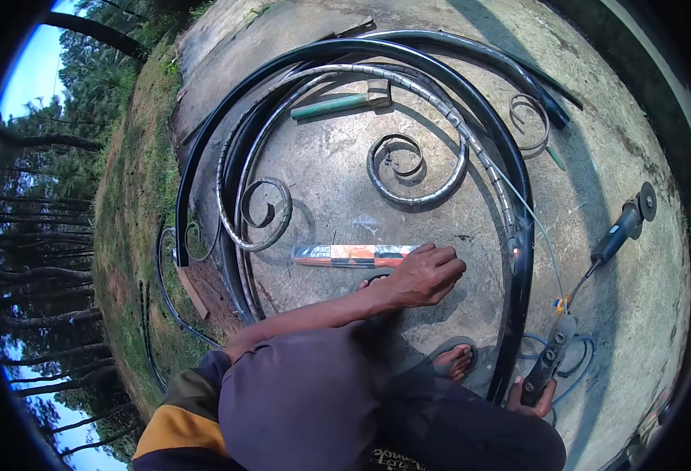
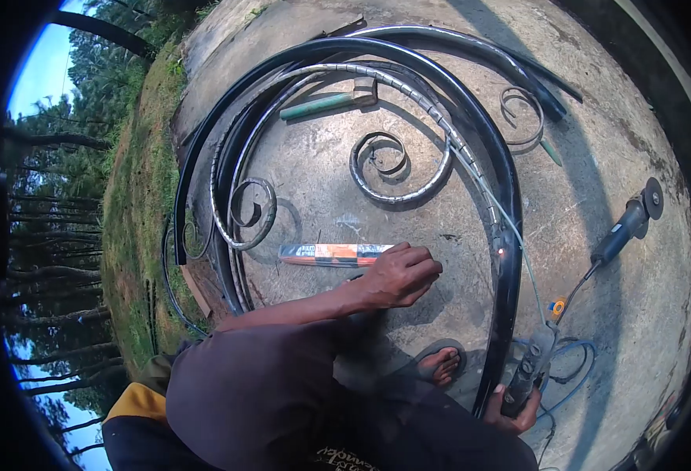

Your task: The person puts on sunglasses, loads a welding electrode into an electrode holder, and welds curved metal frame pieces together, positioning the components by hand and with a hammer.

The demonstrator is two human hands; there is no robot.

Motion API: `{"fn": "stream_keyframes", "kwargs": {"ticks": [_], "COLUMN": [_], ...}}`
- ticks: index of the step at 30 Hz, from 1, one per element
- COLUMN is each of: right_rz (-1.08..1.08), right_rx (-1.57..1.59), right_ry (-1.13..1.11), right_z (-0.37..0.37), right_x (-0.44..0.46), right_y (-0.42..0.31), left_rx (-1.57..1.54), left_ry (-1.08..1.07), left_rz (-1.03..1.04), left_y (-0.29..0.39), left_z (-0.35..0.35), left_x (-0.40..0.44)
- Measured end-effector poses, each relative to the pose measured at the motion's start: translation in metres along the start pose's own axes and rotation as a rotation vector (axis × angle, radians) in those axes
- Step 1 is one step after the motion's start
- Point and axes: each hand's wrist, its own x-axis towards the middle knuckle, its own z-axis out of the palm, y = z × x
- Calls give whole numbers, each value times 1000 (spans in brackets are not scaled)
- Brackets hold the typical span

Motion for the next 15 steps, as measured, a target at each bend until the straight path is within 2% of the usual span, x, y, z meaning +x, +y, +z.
{"fn": "stream_keyframes", "kwargs": {"ticks": [2, 3, 4, 6, 7, 8, 10, 12, 14, 15], "right_rz": [-158, -149, -254, -201, -275, -250, -216, -219, -203, -174], "right_rx": [233, 283, 245, 386, 436, 431, 447, 465, 480, 568], "right_ry": [-164, -271, -283, -480, -453, -578, -724, -759, -787, -798], "right_z": [13, 17, 25, 42, 56, 61, 68, 73, 76, 77], "right_x": [21, 30, 35, 49, 48, 55, 56, 52, 47, 43], "right_y": [-15, -22, -32, -32, -34, -41, -51, -58, -63, -65], "left_rx": [90, 122, 137, 147, 153, 165, 157, 165, 45, -53], "left_ry": [-146, -189, -156, -67, -45, -22, -90, -73, -239, -181], "left_rz": [19, -16, -53, -167, -129, -161, -208, -210, -404, -417], "left_y": [1, 0, 5, 19, 25, 32, 38, 38, 33, 19], "left_z": [-20, -30, -40, -63, -77, -82, -90, -88, -79, -67], "left_x": [-15, -24, -36, -60, -66, -72, -82, -104, -135, -150]}}
